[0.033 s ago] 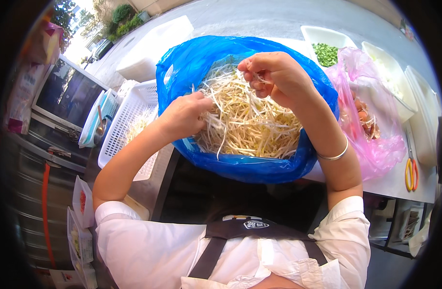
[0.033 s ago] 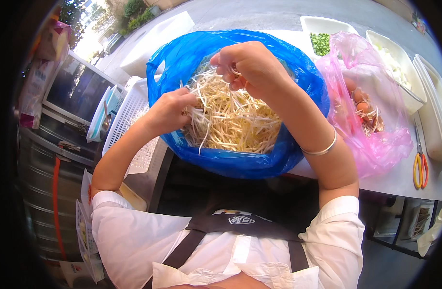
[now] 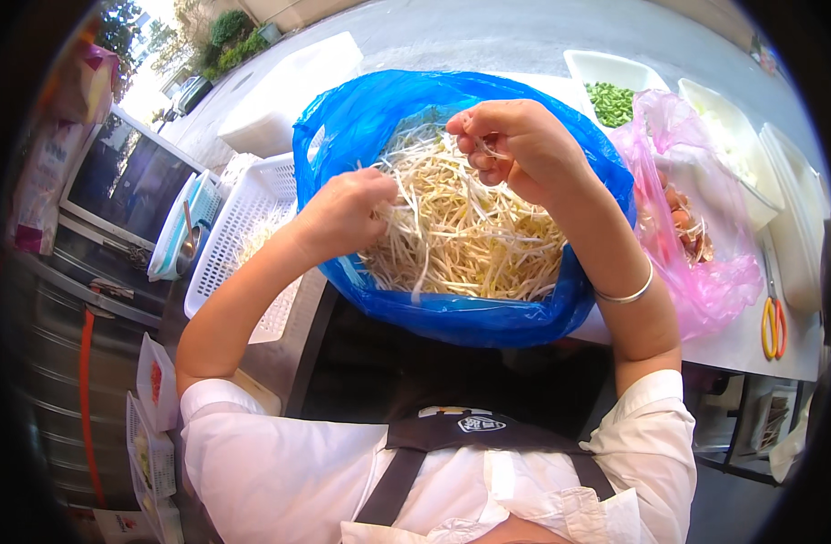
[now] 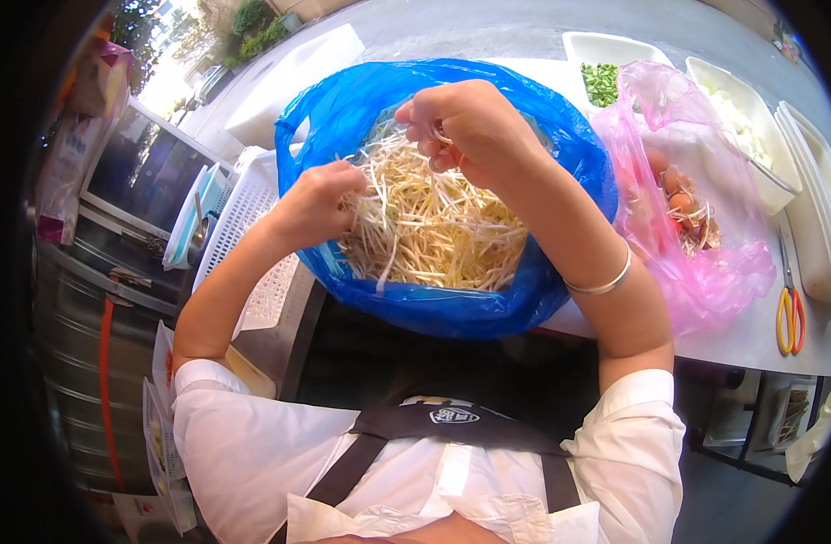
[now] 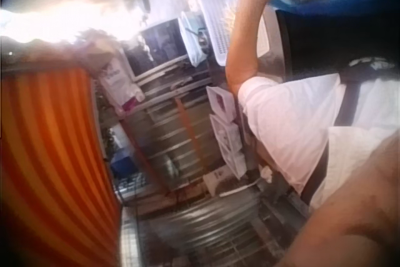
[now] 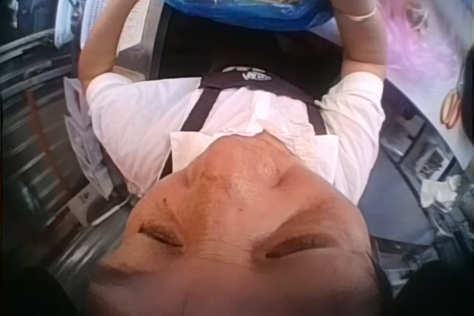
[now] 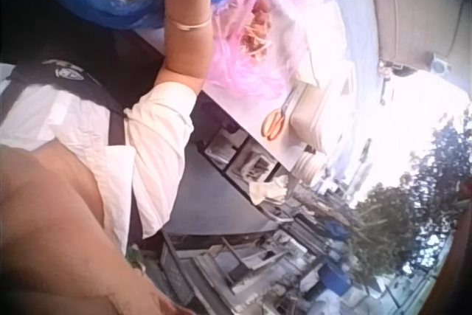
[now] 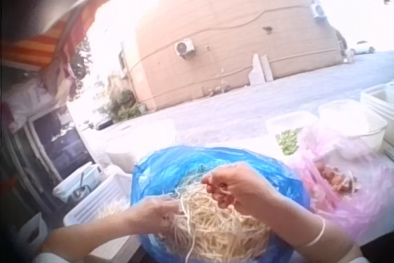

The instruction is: The person repeatedly picks up handfuls of bean sprouts from a blue bag, separates them by hand, and places them into a white basket. The process continues throughout the clip with no other tools used.

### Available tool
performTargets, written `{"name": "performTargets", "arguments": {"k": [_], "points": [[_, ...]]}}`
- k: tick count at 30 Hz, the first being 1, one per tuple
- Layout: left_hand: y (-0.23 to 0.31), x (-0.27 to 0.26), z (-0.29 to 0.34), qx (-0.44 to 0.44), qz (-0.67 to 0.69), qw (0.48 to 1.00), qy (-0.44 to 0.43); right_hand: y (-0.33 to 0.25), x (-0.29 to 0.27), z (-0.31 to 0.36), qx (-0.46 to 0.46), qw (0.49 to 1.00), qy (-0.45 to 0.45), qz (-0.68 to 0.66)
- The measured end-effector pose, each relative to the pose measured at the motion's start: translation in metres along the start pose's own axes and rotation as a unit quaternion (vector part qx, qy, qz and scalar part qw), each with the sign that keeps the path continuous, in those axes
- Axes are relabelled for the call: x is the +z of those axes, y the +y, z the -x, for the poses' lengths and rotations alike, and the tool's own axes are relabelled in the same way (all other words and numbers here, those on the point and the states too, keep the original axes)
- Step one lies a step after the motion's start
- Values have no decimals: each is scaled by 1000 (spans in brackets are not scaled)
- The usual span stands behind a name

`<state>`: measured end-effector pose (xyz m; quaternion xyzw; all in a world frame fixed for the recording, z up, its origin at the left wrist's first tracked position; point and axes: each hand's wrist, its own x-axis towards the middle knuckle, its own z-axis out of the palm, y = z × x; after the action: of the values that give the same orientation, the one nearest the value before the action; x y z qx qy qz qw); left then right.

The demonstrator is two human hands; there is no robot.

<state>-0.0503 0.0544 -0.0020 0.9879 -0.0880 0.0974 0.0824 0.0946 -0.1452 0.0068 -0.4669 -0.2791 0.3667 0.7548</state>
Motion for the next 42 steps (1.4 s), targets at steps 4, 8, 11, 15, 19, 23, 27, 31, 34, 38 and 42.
{"name": "performTargets", "arguments": {"k": [4,8,11,15,19,23,27,31,34,38,42], "points": [[-1,-33,-28,-76,140,985,68,-2,-1,-3,-9,999,36,-16],[0,-53,-47,-180,339,922,46,-5,-3,-4,-29,994,83,-72],[-1,-50,-53,-191,334,923,31,-5,-5,-4,-45,990,101,-86],[-7,-50,-52,-202,330,921,49,-4,-6,-6,-58,988,101,-98],[-10,-52,-52,-203,396,894,52,-1,-4,-6,-76,985,113,-105],[-10,-52,-52,-207,496,840,70,-3,-3,-5,-59,991,85,-89],[-10,-53,-49,-146,541,819,121,-3,-2,-5,-37,991,89,-92],[-9,-54,-45,-80,521,837,150,-2,-3,-5,-43,996,52,-56],[-4,-53,-42,-75,493,853,153,-1,-2,-4,-33,998,10,-48],[8,-50,-40,-97,484,859,136,4,2,-1,-172,980,34,94],[24,-44,-42,-138,430,887,98,9,6,1,-279,927,10,250]]}}
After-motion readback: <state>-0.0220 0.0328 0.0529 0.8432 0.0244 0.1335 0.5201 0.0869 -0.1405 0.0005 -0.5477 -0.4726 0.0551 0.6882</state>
